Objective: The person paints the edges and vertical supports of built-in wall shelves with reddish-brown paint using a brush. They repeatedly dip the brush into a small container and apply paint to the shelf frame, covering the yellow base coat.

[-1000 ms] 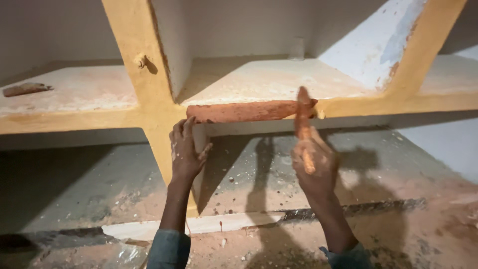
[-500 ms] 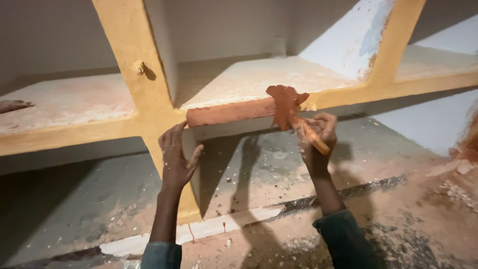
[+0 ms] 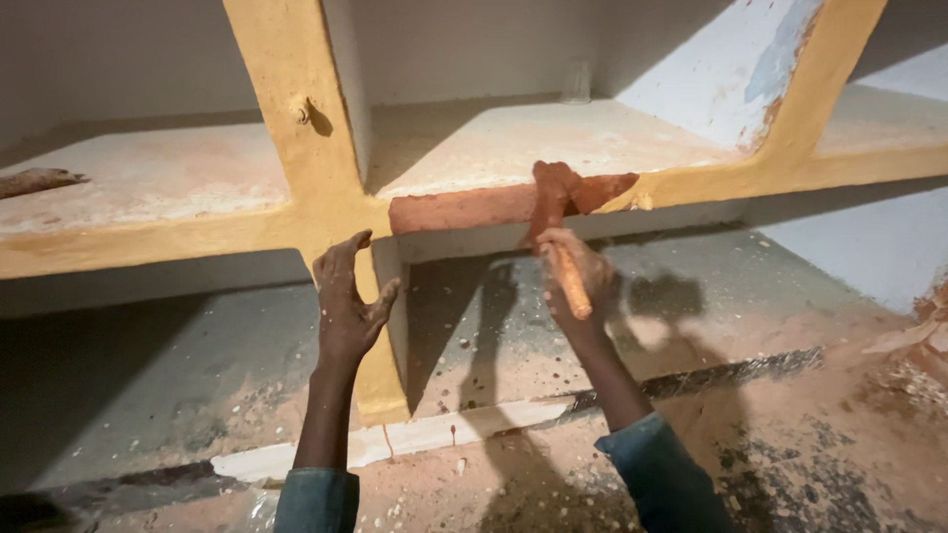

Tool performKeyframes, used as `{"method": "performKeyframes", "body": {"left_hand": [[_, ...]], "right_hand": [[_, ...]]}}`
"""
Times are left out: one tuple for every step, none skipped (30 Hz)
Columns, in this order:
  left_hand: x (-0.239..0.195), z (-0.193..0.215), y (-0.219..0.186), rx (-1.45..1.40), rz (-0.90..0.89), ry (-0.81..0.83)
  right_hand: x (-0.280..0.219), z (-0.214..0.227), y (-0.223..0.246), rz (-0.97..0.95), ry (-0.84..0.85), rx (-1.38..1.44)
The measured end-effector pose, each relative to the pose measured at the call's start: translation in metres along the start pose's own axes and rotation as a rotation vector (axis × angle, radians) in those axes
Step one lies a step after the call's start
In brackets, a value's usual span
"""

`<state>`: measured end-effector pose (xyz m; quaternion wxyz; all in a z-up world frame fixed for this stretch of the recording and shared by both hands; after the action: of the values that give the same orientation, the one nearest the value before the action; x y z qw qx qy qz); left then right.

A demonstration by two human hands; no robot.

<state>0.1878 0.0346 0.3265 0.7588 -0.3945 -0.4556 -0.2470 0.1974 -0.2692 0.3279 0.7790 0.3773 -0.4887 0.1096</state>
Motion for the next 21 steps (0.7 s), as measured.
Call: {"method": "performKeyframes", "body": {"left_hand": [[-0.002, 0.0, -0.002, 0.013, -0.022, 0.003], [-0.002, 0.002, -0.004, 0.028, -0.049, 0.009], [-0.003, 0.004, -0.005, 0.044, -0.076, 0.014], [-0.002, 0.006, -0.005, 0.055, -0.064, 0.015], [-0.003, 0.008, -0.004, 0.067, -0.051, 0.016], [-0.005, 0.009, -0.003, 0.075, -0.035, 0.016], [-0.005, 0.012, -0.001, 0.083, -0.013, 0.015], [-0.007, 0.015, 0.003, 0.091, 0.013, 0.012], [-0.008, 0.019, 0.007, 0.099, 0.039, 0.01], [-0.008, 0.023, 0.011, 0.118, 0.016, 0.001], [-0.009, 0.028, 0.015, 0.138, -0.007, -0.007], [-0.009, 0.032, 0.018, 0.156, -0.029, -0.015], [-0.009, 0.036, 0.023, 0.183, -0.011, -0.025], [-0.011, 0.041, 0.026, 0.213, 0.011, -0.035], [-0.013, 0.047, 0.029, 0.242, 0.034, -0.044], [-0.014, 0.054, 0.032, 0.232, 0.034, -0.057], [-0.016, 0.061, 0.035, 0.222, 0.034, -0.069], [-0.018, 0.066, 0.036, 0.212, 0.033, -0.079], [-0.02, 0.069, 0.039, 0.174, 0.065, -0.072], [-0.023, 0.074, 0.041, 0.138, 0.095, -0.064], [-0.026, 0.077, 0.043, 0.102, 0.126, -0.055]], "right_hand": [[-0.002, -0.008, 0.002, -0.147, 0.083, 0.062], [-0.007, -0.015, 0.009, -0.063, 0.059, 0.146], [-0.013, -0.02, 0.016, 0.021, 0.035, 0.23], [-0.015, -0.026, 0.024, 0.111, 0.006, 0.311], [-0.016, -0.034, 0.03, 0.097, 0.028, 0.323], [-0.018, -0.042, 0.037, 0.082, 0.053, 0.332], [-0.02, -0.048, 0.043, 0.067, 0.079, 0.341], [-0.024, -0.051, 0.05, 0.096, 0.111, 0.424], [-0.029, -0.053, 0.057, 0.126, 0.144, 0.507], [-0.034, -0.055, 0.065, 0.154, 0.177, 0.591], [-0.036, -0.059, 0.073, 0.132, 0.212, 0.643], [-0.039, -0.062, 0.081, 0.109, 0.249, 0.695], [-0.04, -0.065, 0.09, 0.086, 0.286, 0.746], [-0.042, -0.067, 0.1, 0.128, 0.289, 0.723], [-0.045, -0.068, 0.11, 0.171, 0.292, 0.7], [-0.046, -0.069, 0.12, 0.217, 0.291, 0.678], [-0.048, -0.068, 0.127, 0.297, 0.209, 0.617], [-0.05, -0.066, 0.134, 0.375, 0.125, 0.554], [-0.051, -0.064, 0.138, 0.451, 0.041, 0.49], [-0.051, -0.068, 0.137, 0.257, 0.208, 0.671], [-0.053, -0.072, 0.137, 0.056, 0.378, 0.843]]}}
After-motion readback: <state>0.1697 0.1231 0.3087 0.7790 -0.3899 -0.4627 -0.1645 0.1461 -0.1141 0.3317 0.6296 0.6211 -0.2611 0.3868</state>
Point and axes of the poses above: each hand's wrist, its own x-axis towards the middle knuckle, its own z-axis out of the back of the hand, y = z × x, the point moved 2 cm from there along x, towards the middle knuckle, and after that the axes turned 7 degrees about -x, right-handed, at the moved point
